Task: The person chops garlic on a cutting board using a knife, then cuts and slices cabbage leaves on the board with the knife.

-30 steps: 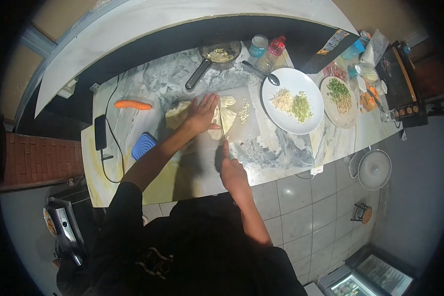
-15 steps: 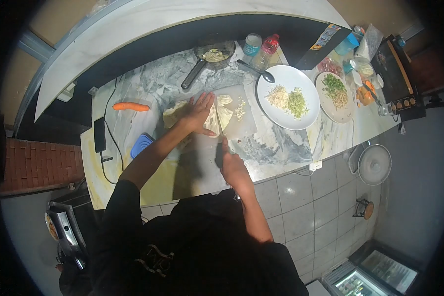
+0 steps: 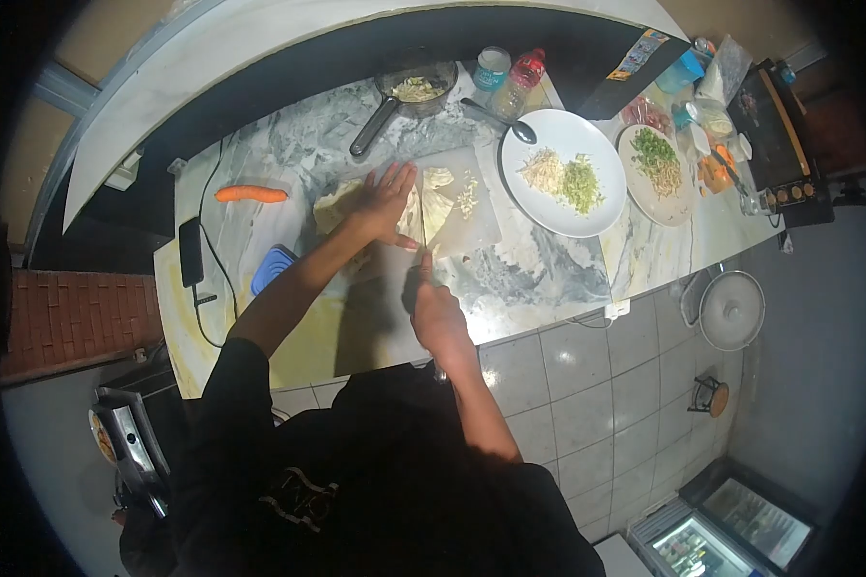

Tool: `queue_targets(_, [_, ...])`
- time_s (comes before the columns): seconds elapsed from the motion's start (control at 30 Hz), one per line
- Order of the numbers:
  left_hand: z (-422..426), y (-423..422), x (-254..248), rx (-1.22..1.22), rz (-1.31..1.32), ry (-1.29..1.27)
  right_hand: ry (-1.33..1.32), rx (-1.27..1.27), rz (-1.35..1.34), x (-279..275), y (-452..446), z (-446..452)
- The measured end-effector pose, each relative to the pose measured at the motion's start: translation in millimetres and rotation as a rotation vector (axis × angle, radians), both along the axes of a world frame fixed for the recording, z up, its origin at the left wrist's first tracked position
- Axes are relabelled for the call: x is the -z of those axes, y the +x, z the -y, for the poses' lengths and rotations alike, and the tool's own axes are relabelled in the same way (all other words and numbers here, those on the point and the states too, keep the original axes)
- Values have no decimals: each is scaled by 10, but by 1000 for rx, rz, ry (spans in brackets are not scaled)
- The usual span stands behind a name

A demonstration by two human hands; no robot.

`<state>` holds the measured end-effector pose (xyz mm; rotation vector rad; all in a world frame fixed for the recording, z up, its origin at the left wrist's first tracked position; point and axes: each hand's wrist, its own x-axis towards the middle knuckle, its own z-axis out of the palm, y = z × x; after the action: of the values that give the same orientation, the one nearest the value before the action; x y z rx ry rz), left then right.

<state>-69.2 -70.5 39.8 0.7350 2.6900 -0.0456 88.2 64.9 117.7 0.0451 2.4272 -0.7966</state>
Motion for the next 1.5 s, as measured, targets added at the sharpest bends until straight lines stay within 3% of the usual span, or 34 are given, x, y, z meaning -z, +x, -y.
queue_targets(0.07, [-6, 5, -21, -12, 17, 6, 2, 22, -110, 32, 46, 19])
queue_targets(0.17, [-2, -2, 28, -14, 9, 19, 21, 10, 0, -28, 37, 15])
queue_targets(1.5, [83, -39, 147, 41, -30, 22, 73, -4, -53, 141, 614, 101])
